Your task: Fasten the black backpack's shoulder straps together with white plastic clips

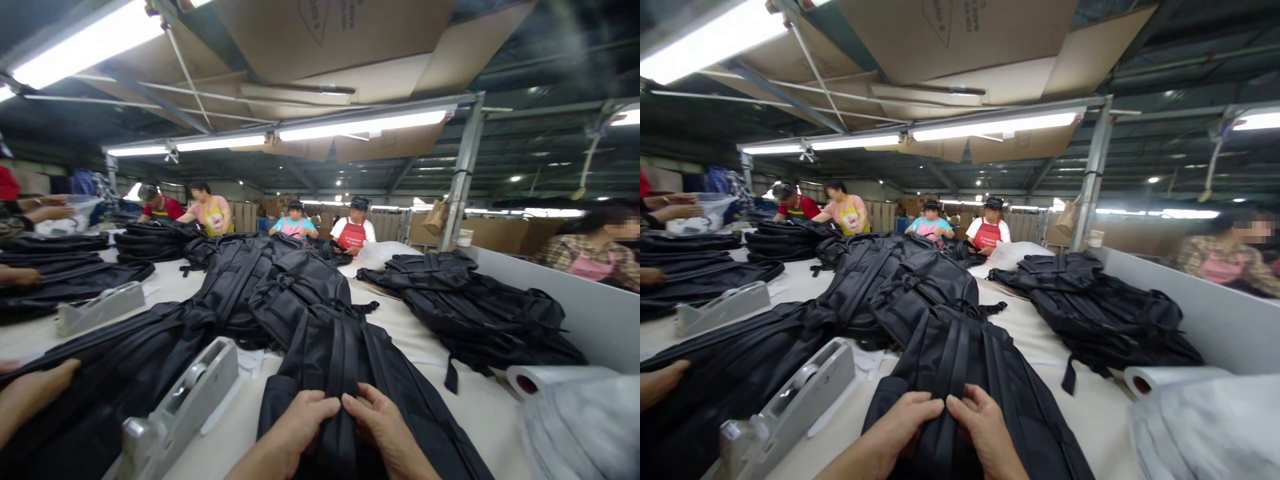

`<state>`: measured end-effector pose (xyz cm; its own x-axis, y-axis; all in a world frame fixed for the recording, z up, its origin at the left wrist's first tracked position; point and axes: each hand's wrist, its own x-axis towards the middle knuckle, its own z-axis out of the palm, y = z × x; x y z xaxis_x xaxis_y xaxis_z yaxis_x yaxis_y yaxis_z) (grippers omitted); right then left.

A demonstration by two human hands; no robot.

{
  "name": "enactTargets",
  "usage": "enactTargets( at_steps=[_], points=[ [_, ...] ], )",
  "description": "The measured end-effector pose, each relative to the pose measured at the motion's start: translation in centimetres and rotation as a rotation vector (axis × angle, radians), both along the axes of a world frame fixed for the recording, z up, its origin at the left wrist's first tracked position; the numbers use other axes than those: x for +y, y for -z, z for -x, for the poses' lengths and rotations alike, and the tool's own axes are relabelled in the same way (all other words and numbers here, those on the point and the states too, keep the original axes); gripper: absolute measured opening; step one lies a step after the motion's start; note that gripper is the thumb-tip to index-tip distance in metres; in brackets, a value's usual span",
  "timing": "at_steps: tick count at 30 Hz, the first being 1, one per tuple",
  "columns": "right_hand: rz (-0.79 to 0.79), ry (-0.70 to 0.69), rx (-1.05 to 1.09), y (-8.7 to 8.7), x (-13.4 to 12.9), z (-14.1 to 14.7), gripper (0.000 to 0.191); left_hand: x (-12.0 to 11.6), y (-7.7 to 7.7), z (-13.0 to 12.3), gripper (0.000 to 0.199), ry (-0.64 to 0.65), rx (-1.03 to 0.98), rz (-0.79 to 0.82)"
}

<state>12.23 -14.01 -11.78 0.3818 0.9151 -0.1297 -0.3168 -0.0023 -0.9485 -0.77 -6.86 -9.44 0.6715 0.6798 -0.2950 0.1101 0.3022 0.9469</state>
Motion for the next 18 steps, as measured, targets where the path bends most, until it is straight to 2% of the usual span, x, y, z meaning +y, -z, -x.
enactTargets(
  at_steps=[5,9,12,15,16,18],
  points=[
    [0.05,-0.038,-0.093,1.4,0.7,0.2,0.049,1.1,1.0,0.2,0.013,-0.003,-0.011,0.037],
    [0.151,-0.078,-0.267,0.8,0.7,0.1,0.045,1.8,1.9,0.8,0.014,-0.02,-0.088,0.1],
    [0.127,0.045,-0.662,-1.9,0.6,-0.6,0.039,1.7,2.3,0.3,0.013,-0.026,-0.092,0.089],
    [-0.05,0.192,-1.126,-6.0,1.7,-0.1,0.024,1.3,1.9,0.3,0.013,0.0,-0.066,0.017],
    [-0.109,0.163,-1.236,-7.1,2.5,0.7,0.021,1.3,1.4,1.1,0.016,0.011,-0.055,-0.027],
    [-0.205,-0.071,-1.4,-8.4,5.1,3.2,0.022,1.9,0.2,4.8,0.022,0.022,-0.05,-0.129]
  ],
)
